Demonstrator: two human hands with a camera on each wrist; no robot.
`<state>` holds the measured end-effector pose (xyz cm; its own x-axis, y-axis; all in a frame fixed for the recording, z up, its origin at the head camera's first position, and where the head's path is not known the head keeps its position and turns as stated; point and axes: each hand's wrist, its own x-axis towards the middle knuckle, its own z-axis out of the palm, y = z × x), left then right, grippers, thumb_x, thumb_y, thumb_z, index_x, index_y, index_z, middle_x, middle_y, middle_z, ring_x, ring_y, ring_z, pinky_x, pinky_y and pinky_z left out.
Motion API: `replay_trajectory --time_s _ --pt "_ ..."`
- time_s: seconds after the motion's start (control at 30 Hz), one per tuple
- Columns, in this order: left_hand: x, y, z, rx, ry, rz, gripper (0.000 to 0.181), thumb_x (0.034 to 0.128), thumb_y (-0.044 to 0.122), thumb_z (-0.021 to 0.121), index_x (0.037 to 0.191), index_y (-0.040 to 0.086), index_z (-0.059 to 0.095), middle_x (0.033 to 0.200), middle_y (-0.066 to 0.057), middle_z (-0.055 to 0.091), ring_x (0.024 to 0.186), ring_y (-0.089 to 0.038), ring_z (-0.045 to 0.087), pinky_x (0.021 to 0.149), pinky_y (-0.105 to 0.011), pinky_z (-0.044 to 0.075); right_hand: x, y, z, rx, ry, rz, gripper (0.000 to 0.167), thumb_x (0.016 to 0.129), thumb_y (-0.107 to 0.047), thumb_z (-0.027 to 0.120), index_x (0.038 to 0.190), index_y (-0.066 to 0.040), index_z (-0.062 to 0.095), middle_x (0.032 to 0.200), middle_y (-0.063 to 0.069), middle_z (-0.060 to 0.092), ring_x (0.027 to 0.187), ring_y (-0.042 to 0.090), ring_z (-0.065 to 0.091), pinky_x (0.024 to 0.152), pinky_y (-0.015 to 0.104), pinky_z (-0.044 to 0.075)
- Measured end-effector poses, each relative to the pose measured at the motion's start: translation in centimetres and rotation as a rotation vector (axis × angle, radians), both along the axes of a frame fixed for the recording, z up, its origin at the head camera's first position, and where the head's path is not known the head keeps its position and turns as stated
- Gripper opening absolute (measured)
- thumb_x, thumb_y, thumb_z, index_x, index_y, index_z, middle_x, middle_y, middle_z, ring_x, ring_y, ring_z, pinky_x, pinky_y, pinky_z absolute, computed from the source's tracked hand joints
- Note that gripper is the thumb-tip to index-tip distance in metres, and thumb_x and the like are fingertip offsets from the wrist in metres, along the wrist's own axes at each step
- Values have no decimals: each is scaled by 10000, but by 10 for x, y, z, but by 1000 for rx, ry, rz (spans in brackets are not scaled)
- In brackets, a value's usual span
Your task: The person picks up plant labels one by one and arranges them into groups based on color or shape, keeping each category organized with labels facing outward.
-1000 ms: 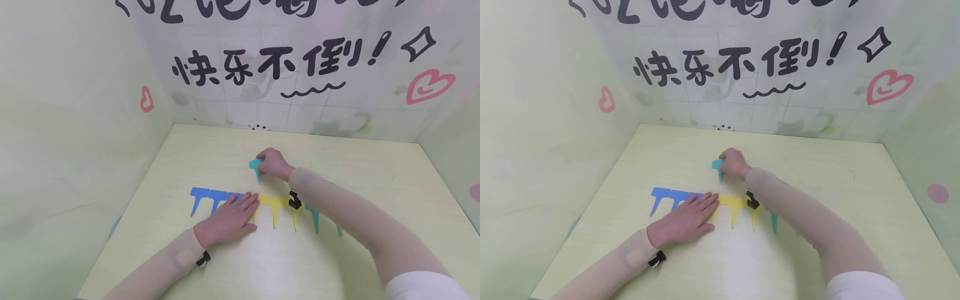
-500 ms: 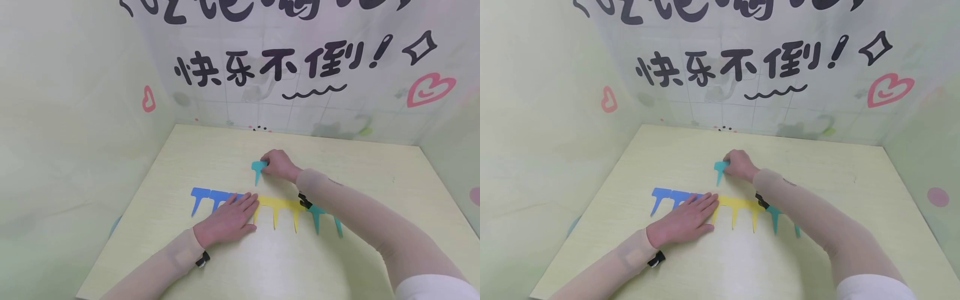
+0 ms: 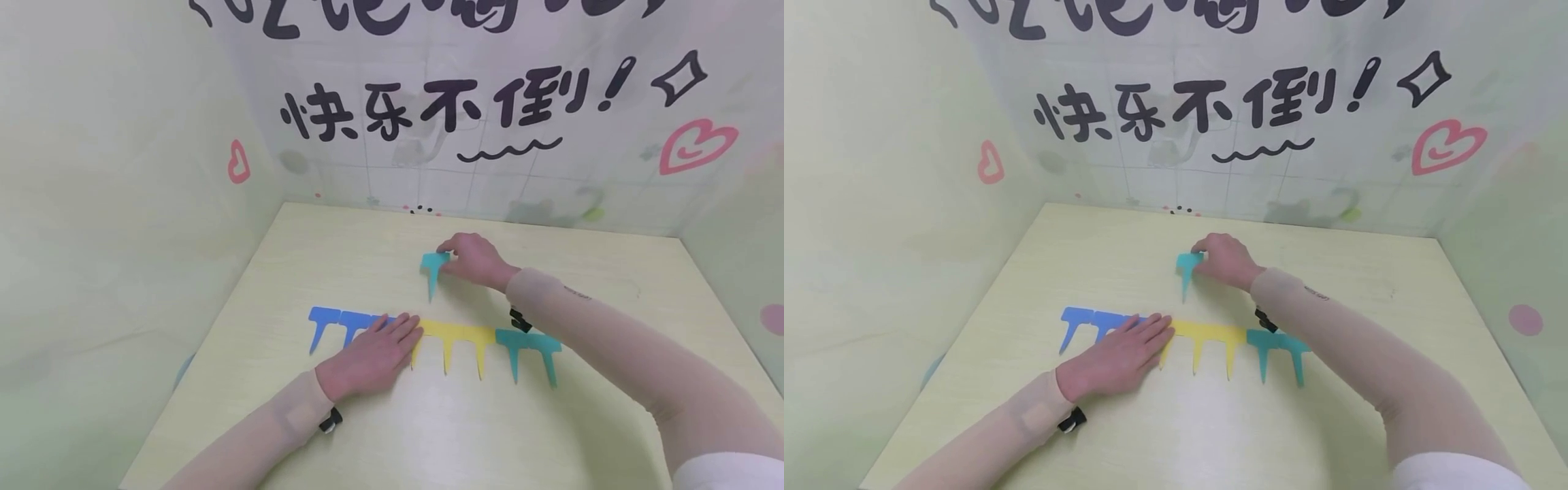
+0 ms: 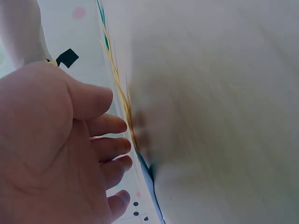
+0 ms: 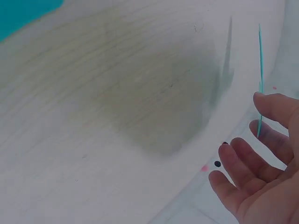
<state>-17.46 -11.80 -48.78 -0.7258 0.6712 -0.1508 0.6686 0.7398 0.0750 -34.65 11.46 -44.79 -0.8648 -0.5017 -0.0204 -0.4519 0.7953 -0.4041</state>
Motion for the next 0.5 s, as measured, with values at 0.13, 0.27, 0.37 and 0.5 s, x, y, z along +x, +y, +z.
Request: replay_trajectory --time_s 0.13,0.27,0.37,0.5 --pt "-4 1 0 7 -10 19 568 1095 363 363 1590 93 298 1658 -88 222 1527 -277 155 1223 -507 136 4 14 1 -10 -4 16 387 883 -248 760 1246 -119 724 1219 64 674 1148 279 592 1000 486 468" --pt "-7 2 -1 22 -38 28 610 1086 421 368 1594 94 286 1658 -76 225 1529 -268 148 1227 -504 113 12 29 2 -10 10 35 381 900 -287 757 1249 -138 722 1254 79 638 1185 295 562 1027 512 439" --pt "-8 2 -2 19 -43 28 622 1080 441 382 1593 102 291 1657 -69 226 1529 -266 148 1225 -513 112 20 40 2 -22 19 42 383 907 -302 756 1252 -141 719 1276 99 617 1194 309 550 1026 528 438" --pt "-9 1 -3 15 -32 30 622 1075 448 395 1590 110 306 1655 -67 232 1528 -268 151 1221 -524 121 33 56 4 -23 32 54 387 903 -292 764 1254 -134 718 1297 129 596 1200 333 542 1018 549 440"
